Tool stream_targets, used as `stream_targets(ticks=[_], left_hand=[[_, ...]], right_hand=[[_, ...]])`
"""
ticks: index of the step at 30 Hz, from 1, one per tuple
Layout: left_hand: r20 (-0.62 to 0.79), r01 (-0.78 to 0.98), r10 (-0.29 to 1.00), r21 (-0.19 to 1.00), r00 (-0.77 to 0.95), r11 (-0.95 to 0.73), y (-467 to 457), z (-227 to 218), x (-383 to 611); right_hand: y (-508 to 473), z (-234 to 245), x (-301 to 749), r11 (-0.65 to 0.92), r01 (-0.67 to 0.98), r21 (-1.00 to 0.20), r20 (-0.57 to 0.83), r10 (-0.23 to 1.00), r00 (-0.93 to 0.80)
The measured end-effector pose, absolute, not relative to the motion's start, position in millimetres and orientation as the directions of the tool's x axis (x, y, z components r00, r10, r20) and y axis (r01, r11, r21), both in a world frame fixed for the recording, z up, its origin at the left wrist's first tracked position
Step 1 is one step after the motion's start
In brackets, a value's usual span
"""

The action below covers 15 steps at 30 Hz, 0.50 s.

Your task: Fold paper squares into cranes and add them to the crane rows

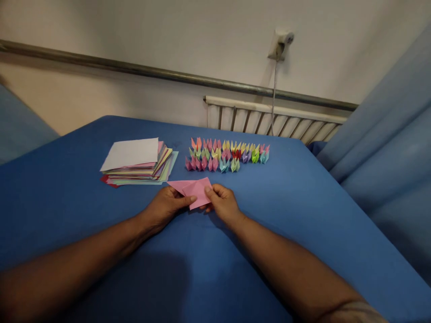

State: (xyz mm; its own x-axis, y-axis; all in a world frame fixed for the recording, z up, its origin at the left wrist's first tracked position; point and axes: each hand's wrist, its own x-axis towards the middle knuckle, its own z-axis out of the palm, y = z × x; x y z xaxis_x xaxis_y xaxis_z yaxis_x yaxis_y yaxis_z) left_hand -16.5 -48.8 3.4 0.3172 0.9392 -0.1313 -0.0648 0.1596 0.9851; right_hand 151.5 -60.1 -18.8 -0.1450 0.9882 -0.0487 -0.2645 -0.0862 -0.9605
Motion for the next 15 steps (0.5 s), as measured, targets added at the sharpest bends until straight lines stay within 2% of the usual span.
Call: stream_targets(ticks=[4,11,15], left_hand=[[-0.141,-0.039,0.934,0.986,0.328,0.163,-48.2,4.6,-17.7],[-0.166,-0.205,0.954,0.954,0.25,0.22,-44.7,7.7,-18.1],[-0.194,-0.258,0.959,0.935,0.207,0.244,-44.1,10.8,-18.7]], right_hand=[[-58.5,-17.4,153.4,-0.133,-0.34,-0.931,-0.083,0.984,-0.157],[-58.7,-16.7,154.9,-0.119,-0.422,-0.899,-0.045,0.982,-0.181],[-60.3,-16.2,155.8,-0.094,-0.406,-0.909,-0.011,0.98,-0.201]])
